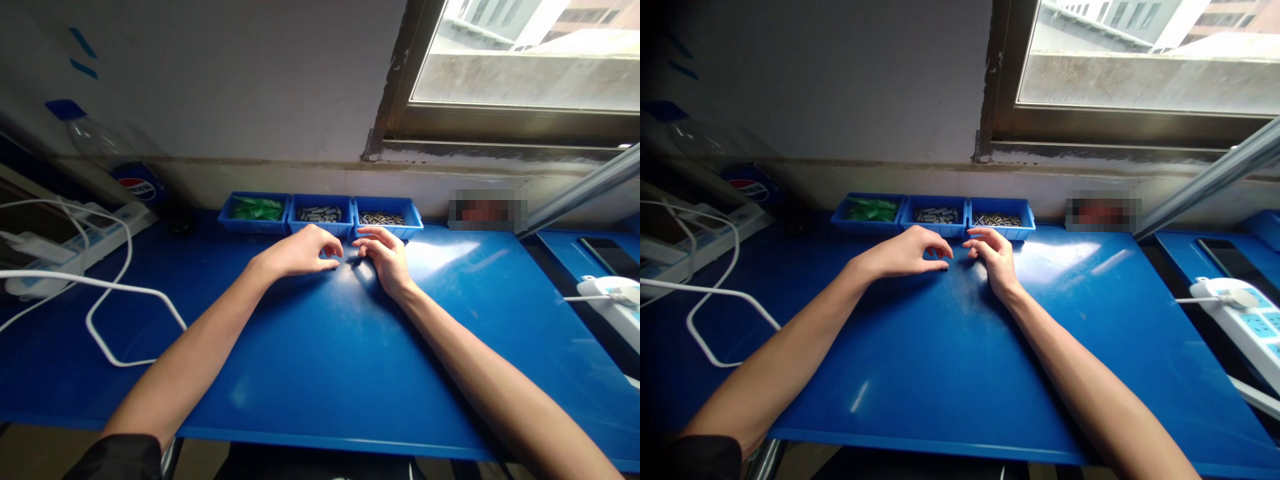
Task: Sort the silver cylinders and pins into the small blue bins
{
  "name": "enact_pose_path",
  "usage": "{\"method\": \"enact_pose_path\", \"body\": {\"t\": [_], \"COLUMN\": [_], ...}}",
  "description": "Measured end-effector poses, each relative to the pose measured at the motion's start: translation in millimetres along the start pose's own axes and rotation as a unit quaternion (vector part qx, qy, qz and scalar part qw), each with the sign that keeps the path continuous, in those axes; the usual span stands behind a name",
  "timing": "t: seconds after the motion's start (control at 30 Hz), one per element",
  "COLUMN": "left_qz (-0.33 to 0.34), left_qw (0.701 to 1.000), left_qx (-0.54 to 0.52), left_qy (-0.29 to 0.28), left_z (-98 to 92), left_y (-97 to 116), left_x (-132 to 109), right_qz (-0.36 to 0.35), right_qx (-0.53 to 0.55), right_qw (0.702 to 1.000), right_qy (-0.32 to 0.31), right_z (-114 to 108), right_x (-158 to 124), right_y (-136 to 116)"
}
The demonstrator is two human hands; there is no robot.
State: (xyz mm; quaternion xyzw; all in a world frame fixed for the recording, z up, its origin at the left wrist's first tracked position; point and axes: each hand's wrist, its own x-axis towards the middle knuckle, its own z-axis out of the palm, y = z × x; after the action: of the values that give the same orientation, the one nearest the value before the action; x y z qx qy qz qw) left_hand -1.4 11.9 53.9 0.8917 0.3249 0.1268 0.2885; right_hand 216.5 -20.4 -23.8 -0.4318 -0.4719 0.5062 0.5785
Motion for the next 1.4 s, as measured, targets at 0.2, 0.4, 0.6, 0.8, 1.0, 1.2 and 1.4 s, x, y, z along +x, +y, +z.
{"method": "enact_pose_path", "body": {"t": [0.2,0.4,0.6,0.8,1.0,1.2,1.4], "left_qz": [-0.004,-0.007,0.016,-0.004,-0.021,-0.025,-0.034], "left_qw": [0.999,0.998,0.999,0.993,0.971,0.965,0.965], "left_qx": [0.021,0.023,0.028,-0.101,-0.225,-0.254,-0.242], "left_qy": [-0.041,-0.05,-0.023,0.063,0.079,0.055,0.095], "left_z": [10.3,10.6,5.7,-0.5,-5.8,-5.2,-7.0], "left_y": [-10,-15,-11,-1,7,7,3], "left_x": [2,2,0,1,0,0,0], "right_qz": [0.003,0.007,0.012,0.008,0.01,0.013,0.015], "right_qx": [0.025,0.03,0.016,0.007,0.003,0.011,0.006], "right_qw": [1.0,1.0,1.0,1.0,1.0,1.0,1.0], "right_qy": [-0.001,0.002,0.001,-0.006,-0.007,-0.007,-0.011], "right_z": [2,3,2,0,1,1,0], "right_x": [0,0,-1,0,0,0,1], "right_y": [-4,-5,-4,-2,-2,-4,-2]}}
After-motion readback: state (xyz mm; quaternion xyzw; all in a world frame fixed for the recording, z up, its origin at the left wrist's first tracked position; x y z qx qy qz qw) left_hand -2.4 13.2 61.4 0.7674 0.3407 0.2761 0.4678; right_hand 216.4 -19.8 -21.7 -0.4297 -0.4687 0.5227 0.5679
